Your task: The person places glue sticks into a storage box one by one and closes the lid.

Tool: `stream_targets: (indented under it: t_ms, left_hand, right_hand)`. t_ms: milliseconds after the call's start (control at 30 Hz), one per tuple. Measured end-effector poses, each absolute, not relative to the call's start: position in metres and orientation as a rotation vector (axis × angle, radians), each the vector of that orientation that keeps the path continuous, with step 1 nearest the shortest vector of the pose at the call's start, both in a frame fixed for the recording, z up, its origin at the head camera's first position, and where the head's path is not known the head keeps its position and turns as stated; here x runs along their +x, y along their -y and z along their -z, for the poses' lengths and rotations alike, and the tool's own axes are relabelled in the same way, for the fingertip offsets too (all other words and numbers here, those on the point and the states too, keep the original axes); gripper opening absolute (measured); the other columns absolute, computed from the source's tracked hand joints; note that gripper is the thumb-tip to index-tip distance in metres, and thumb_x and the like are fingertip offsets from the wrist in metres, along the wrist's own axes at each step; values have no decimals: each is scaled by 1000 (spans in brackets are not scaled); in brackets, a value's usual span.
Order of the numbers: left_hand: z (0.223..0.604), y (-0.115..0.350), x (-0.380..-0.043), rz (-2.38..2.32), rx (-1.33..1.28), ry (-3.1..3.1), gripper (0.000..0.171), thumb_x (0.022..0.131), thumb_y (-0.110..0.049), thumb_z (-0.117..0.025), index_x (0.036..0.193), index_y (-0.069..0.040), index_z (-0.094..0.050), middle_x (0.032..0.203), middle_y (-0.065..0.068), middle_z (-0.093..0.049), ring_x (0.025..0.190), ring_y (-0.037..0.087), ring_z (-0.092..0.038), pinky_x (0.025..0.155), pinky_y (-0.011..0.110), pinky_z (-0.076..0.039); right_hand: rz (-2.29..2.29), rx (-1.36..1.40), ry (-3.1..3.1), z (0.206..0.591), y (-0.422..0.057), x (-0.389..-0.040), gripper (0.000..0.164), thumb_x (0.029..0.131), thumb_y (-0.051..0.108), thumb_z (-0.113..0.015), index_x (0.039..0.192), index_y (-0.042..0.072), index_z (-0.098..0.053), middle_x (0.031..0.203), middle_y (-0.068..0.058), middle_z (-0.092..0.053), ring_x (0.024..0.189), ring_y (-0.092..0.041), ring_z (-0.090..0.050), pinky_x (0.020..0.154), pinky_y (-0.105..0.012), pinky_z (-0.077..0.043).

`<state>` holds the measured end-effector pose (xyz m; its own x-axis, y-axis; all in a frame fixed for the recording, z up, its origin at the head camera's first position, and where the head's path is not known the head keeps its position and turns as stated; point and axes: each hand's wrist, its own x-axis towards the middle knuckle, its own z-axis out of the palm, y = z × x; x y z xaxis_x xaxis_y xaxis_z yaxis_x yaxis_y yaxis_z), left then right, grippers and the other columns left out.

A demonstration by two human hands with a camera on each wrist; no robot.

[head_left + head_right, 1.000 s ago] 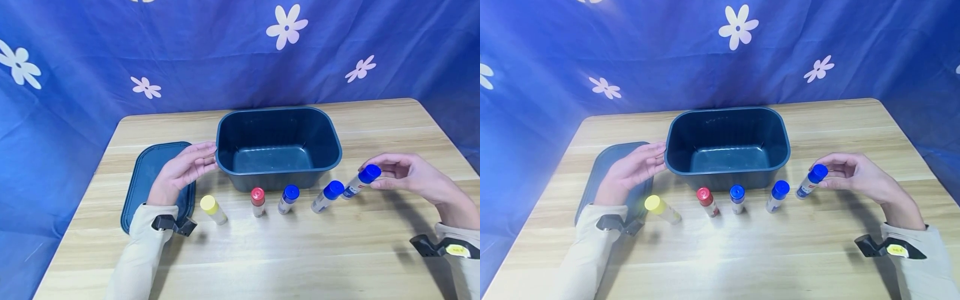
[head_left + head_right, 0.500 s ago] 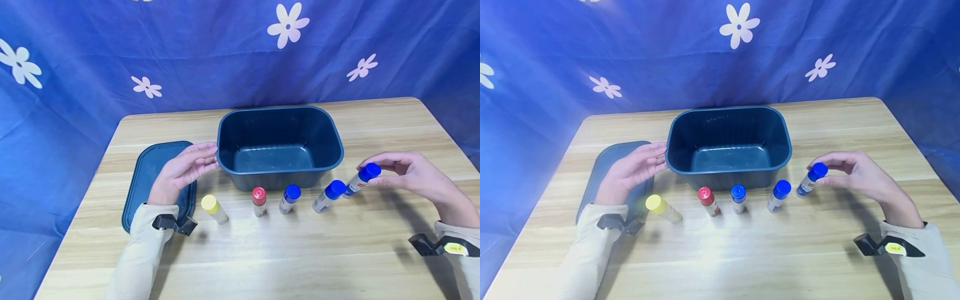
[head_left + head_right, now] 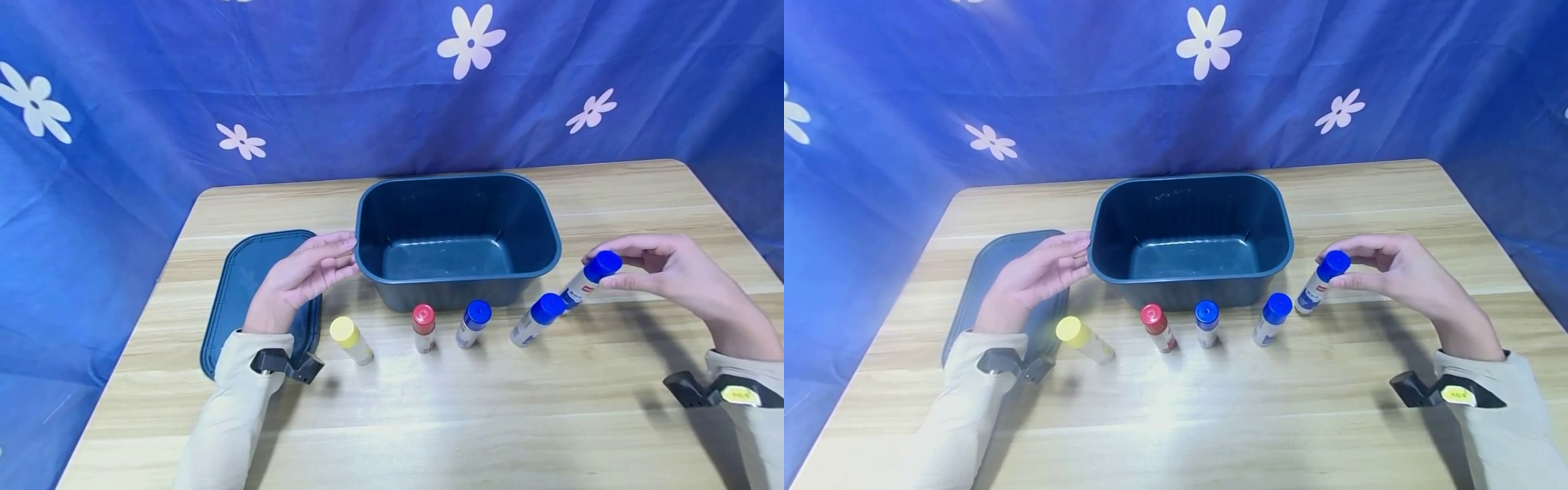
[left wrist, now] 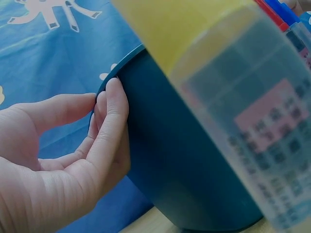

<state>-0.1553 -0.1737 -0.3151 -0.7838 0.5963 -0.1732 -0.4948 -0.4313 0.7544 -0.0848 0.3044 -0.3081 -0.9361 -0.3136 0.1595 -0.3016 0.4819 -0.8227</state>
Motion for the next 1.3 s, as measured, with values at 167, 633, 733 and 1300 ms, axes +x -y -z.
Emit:
stream_targets:
  t_ms: [167, 633, 733, 1300]
  left_hand:
    - [316, 174, -156, -2221, 143, -1103, 18, 98, 4, -49, 106, 4, -65, 96, 13, -70, 89, 21, -68, 83, 32, -56]
    - [316, 175, -154, -2215, 155, -1102, 23, 100, 4, -44, 107, 4, -65, 96, 13, -70, 89, 20, -68, 83, 30, -56]
    - [316, 174, -154, -2215, 170, -1103, 22, 100, 3, -45, 107, 4, -66, 96, 12, -70, 88, 20, -68, 83, 30, -56]
    - [317, 172, -155, -2223, 150, -1143, 16, 98, 2, -51, 107, 4, -63, 96, 12, -69, 87, 19, -67, 82, 29, -56]
  right_hand:
    - [1493, -528, -2692, 304, -300, -88, 31, 81, -10, -71, 111, -1, -67, 101, -1, -73, 86, -13, -68, 67, -22, -55]
    - [1626, -574, -2655, 294, -293, -96, 31, 88, -12, -62, 118, -5, -62, 106, -1, -72, 89, -14, -69, 76, -20, -55]
    - [1728, -573, -2601, 292, -292, -96, 31, 88, -13, -61, 118, -8, -61, 107, -2, -72, 91, -13, -69, 77, -19, -55]
    - [2066, -640, -2338, 277, -286, -102, 31, 86, -19, -58, 117, -14, -58, 108, -12, -70, 93, -19, -68, 79, -20, -54]
